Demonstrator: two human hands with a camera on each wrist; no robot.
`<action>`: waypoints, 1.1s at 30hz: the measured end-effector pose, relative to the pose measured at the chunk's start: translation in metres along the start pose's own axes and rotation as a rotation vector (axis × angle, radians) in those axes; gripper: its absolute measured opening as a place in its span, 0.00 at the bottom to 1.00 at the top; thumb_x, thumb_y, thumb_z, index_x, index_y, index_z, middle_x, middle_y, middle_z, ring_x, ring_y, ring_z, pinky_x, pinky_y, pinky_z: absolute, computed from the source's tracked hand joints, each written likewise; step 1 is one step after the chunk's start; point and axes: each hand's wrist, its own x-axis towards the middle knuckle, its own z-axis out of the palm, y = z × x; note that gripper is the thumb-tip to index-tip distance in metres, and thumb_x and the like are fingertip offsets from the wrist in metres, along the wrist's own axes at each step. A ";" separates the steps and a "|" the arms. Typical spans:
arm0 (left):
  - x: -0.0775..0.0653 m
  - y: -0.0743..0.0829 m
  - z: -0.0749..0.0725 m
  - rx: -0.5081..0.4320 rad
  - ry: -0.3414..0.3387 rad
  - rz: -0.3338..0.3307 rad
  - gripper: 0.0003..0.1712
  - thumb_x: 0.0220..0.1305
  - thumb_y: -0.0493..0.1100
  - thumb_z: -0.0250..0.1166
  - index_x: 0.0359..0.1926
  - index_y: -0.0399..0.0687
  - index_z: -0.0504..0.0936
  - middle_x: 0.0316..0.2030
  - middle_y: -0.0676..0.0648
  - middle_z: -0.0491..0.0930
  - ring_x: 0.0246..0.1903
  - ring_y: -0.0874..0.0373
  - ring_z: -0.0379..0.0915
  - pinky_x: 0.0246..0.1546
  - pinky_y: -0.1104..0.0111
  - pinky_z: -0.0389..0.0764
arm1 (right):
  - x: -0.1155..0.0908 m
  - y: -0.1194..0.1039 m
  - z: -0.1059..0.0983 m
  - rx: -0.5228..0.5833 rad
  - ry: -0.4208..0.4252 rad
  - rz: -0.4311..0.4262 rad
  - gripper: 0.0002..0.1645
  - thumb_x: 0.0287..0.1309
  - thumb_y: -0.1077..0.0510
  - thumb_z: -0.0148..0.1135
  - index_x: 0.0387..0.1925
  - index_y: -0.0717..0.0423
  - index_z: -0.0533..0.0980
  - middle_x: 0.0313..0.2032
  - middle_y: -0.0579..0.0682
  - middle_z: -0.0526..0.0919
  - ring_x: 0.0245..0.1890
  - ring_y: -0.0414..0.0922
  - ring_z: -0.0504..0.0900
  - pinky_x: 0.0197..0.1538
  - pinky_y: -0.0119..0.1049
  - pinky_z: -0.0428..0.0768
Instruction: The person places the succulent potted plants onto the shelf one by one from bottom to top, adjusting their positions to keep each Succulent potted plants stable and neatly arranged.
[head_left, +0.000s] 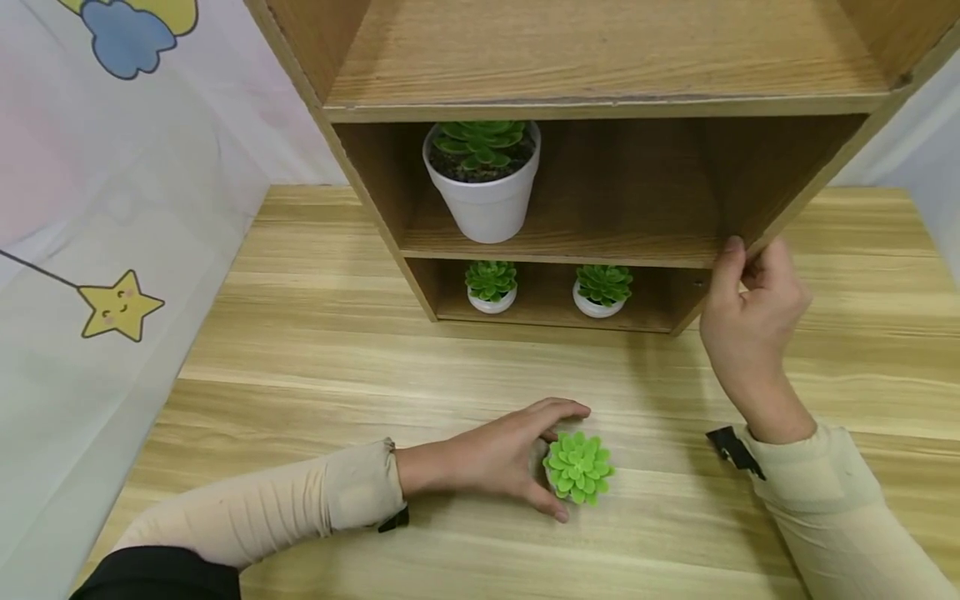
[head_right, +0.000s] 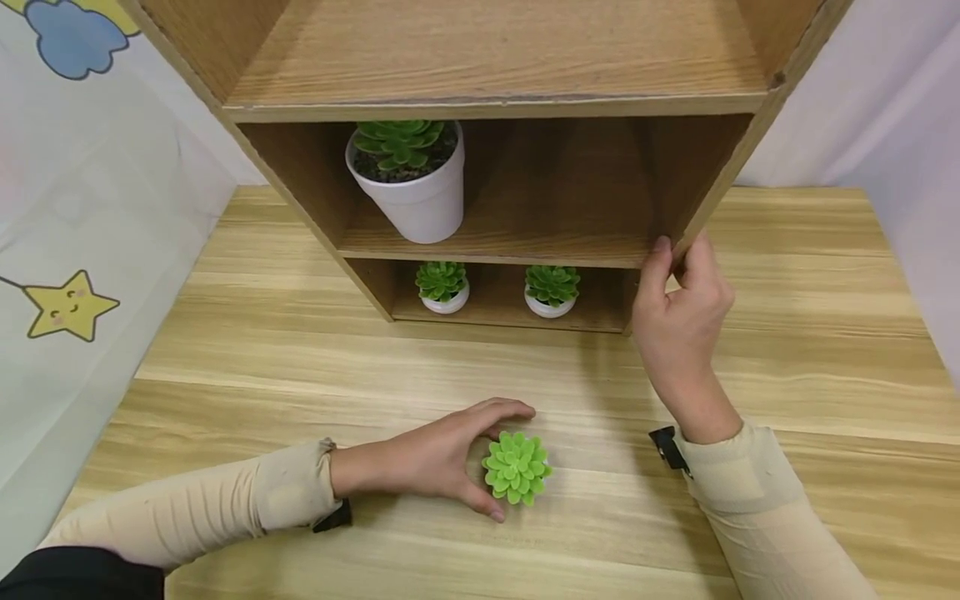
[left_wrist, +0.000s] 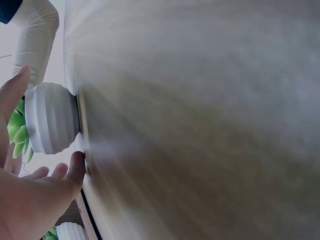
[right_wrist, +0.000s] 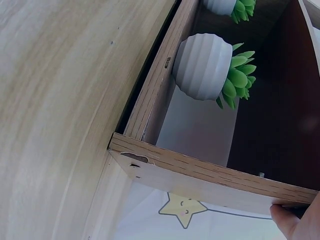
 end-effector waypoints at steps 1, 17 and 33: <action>0.000 0.000 0.000 -0.002 0.001 0.002 0.61 0.43 0.53 0.82 0.73 0.46 0.56 0.69 0.51 0.60 0.56 0.61 0.69 0.58 0.75 0.67 | 0.000 0.000 0.000 -0.001 -0.001 0.000 0.14 0.66 0.65 0.52 0.32 0.76 0.75 0.24 0.34 0.72 0.26 0.31 0.76 0.32 0.19 0.73; 0.001 -0.003 0.001 -0.103 0.004 0.002 0.55 0.44 0.48 0.82 0.71 0.46 0.62 0.64 0.51 0.67 0.56 0.65 0.67 0.57 0.75 0.68 | 0.000 0.001 -0.001 0.003 -0.004 -0.004 0.14 0.67 0.65 0.52 0.32 0.76 0.75 0.24 0.35 0.74 0.26 0.32 0.77 0.32 0.19 0.73; 0.000 -0.001 0.004 -0.021 0.031 0.007 0.51 0.43 0.49 0.82 0.68 0.47 0.67 0.63 0.55 0.70 0.55 0.67 0.68 0.59 0.75 0.66 | 0.000 -0.001 -0.001 0.002 -0.001 -0.004 0.14 0.66 0.64 0.52 0.32 0.75 0.76 0.24 0.35 0.73 0.26 0.31 0.77 0.33 0.19 0.74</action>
